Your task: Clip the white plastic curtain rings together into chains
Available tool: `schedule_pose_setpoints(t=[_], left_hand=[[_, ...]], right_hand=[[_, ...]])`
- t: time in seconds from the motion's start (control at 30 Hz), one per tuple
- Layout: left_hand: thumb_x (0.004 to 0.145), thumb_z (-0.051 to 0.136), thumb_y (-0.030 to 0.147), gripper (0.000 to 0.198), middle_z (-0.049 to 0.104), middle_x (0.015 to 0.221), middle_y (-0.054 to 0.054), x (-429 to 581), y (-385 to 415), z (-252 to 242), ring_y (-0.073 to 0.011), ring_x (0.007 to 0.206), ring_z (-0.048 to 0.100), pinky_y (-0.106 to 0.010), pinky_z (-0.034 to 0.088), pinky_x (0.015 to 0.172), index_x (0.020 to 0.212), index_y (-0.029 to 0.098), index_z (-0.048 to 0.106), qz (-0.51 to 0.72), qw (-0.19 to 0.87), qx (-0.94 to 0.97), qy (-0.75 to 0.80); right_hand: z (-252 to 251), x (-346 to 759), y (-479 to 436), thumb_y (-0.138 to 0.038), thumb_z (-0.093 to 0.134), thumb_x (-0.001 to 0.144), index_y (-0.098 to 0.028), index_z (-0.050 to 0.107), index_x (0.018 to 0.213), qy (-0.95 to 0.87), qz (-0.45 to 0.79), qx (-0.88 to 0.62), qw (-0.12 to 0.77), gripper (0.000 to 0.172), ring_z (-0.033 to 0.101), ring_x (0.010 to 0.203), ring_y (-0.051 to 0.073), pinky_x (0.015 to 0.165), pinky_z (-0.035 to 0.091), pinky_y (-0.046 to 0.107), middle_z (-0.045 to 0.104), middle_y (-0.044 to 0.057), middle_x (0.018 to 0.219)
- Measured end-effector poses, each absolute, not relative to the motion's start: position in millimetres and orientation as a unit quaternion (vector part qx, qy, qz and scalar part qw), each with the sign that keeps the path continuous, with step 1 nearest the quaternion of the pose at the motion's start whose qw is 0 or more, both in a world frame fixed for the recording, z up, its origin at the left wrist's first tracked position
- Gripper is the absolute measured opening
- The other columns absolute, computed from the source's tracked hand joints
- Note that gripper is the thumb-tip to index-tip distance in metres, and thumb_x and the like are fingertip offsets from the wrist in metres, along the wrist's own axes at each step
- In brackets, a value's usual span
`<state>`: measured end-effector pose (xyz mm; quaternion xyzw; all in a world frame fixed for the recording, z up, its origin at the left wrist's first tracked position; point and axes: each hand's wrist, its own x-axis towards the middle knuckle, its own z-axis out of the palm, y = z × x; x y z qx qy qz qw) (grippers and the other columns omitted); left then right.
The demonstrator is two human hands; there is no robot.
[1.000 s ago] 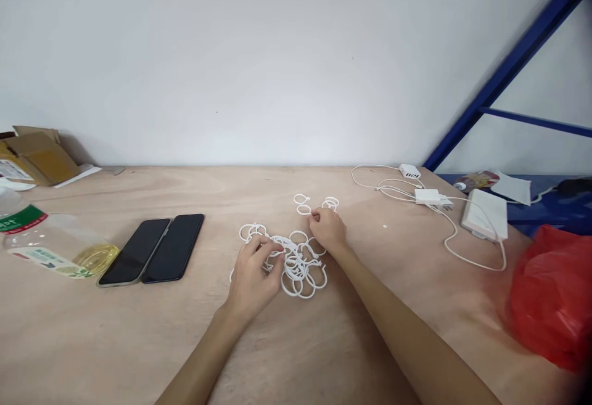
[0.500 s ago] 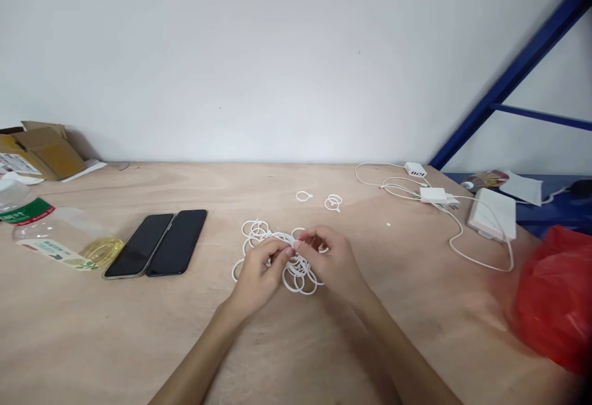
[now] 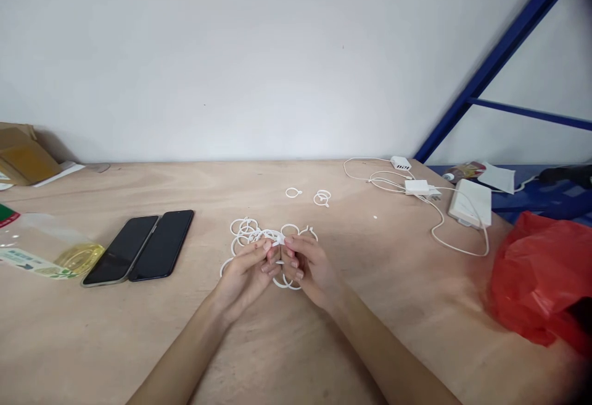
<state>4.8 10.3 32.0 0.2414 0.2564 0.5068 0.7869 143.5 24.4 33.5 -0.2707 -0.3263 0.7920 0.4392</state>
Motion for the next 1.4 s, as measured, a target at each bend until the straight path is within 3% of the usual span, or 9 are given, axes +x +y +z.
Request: schedule_pose_setpoints(t=[0.17, 0.33, 0.43, 0.53, 0.67, 0.83, 0.93, 1.13, 1.4], left_hand=[[0.075, 0.062, 0.011, 0.017, 0.042, 0.064, 0.0, 6.8, 9.4, 33.5, -0.0079, 0.058, 0.04, -0.018, 0.039, 0.055, 0.06, 0.012, 0.054, 0.536, 0.796, 0.178, 0.217], [0.074, 0.066, 0.02, 0.017, 0.048, 0.065, 0.0, 7.2, 11.9, 31.5, -0.0072, 0.056, 0.037, -0.019, 0.038, 0.057, 0.061, 0.013, 0.058, 0.539, 0.749, 0.272, 0.274], [0.077, 0.065, 0.033, 0.021, 0.055, 0.068, -0.001, 6.6, 14.0, 26.0, -0.0109, 0.062, 0.046, -0.023, 0.039, 0.062, 0.068, 0.014, 0.065, 0.517, 0.632, 0.426, 0.389], [0.08, 0.06, 0.035, 0.021, 0.063, 0.078, -0.004, 4.4, 14.7, 17.9, -0.0177, 0.076, 0.055, -0.028, 0.042, 0.071, 0.075, 0.017, 0.069, 0.477, 0.437, 0.577, 0.498], [0.083, 0.055, 0.031, 0.02, 0.062, 0.091, -0.006, 1.2, 13.6, 7.5, -0.0207, 0.086, 0.057, -0.033, 0.043, 0.077, 0.08, 0.021, 0.072, 0.431, 0.23, 0.676, 0.552], [0.081, 0.056, 0.024, 0.016, 0.058, 0.093, -0.006, -0.9, 14.0, 3.4, -0.0207, 0.088, 0.057, -0.035, 0.045, 0.081, 0.078, 0.02, 0.071, 0.422, 0.159, 0.699, 0.555], [0.082, 0.055, 0.023, 0.014, 0.058, 0.092, -0.006, -1.8, 14.7, 5.9, -0.0202, 0.089, 0.057, -0.034, 0.047, 0.08, 0.081, 0.02, 0.07, 0.437, 0.157, 0.693, 0.552], [0.082, 0.055, 0.023, 0.013, 0.059, 0.091, -0.005, -0.8, 14.3, 8.0, -0.0195, 0.089, 0.057, -0.033, 0.046, 0.081, 0.083, 0.02, 0.069, 0.455, 0.163, 0.688, 0.541], [0.078, 0.062, 0.021, 0.015, 0.061, 0.096, -0.005, 0.2, 11.7, 14.3, -0.0215, 0.091, 0.057, -0.031, 0.043, 0.081, 0.092, 0.023, 0.07, 0.489, 0.184, 0.667, 0.531]], right_hand=[[26.4, 137.8, 24.5, -0.033, 0.062, 0.071, -0.018, 0.04, 0.05, -0.241, 0.817, -0.225, 0.473, 0.034, 0.026, 0.034, 0.003, 0.038, 0.02, 0.02, 0.035, -0.008, 0.044], [30.2, 139.2, 26.4, -0.035, 0.063, 0.072, -0.016, 0.05, 0.055, -0.342, 0.738, -0.313, 0.491, 0.028, 0.03, 0.038, 0.004, 0.041, 0.02, 0.021, 0.045, -0.005, 0.05], [22.7, 154.5, 41.0, -0.041, 0.06, 0.075, -0.016, 0.058, 0.064, -0.435, 0.579, -0.447, 0.525, 0.027, 0.034, 0.043, 0.007, 0.043, 0.025, 0.022, 0.049, -0.003, 0.054], [4.4, 184.1, 63.3, -0.037, 0.056, 0.076, -0.017, 0.064, 0.076, -0.535, 0.286, -0.589, 0.534, 0.021, 0.051, 0.063, 0.015, 0.061, 0.041, 0.027, 0.061, 0.003, 0.073], [-16.7, 216.3, 84.2, -0.025, 0.047, 0.079, -0.014, 0.063, 0.108, -0.594, 0.127, -0.697, 0.382, 0.035, 0.057, 0.089, 0.021, 0.086, 0.042, 0.034, 0.063, 0.01, 0.1], [-13.7, 212.0, 95.6, -0.032, 0.042, 0.086, -0.023, 0.044, 0.136, -0.633, 0.07, -0.743, 0.207, 0.05, 0.059, 0.097, 0.028, 0.079, 0.043, 0.038, 0.057, 0.012, 0.107], [-8.8, 206.3, 102.0, -0.037, 0.037, 0.09, -0.026, 0.047, 0.132, -0.636, 0.056, -0.756, 0.146, 0.045, 0.061, 0.092, 0.029, 0.073, 0.043, 0.038, 0.058, 0.013, 0.105], [-15.4, 210.2, 101.9, -0.037, 0.038, 0.091, -0.028, 0.061, 0.105, -0.644, 0.065, -0.739, 0.186, 0.029, 0.06, 0.081, 0.021, 0.069, 0.041, 0.032, 0.057, 0.006, 0.096], [12.8, 191.0, 89.2, -0.032, 0.055, 0.079, -0.019, 0.066, 0.078, -0.606, 0.163, -0.632, 0.454, 0.018, 0.055, 0.088, 0.02, 0.082, 0.042, 0.033, 0.056, 0.006, 0.089]])
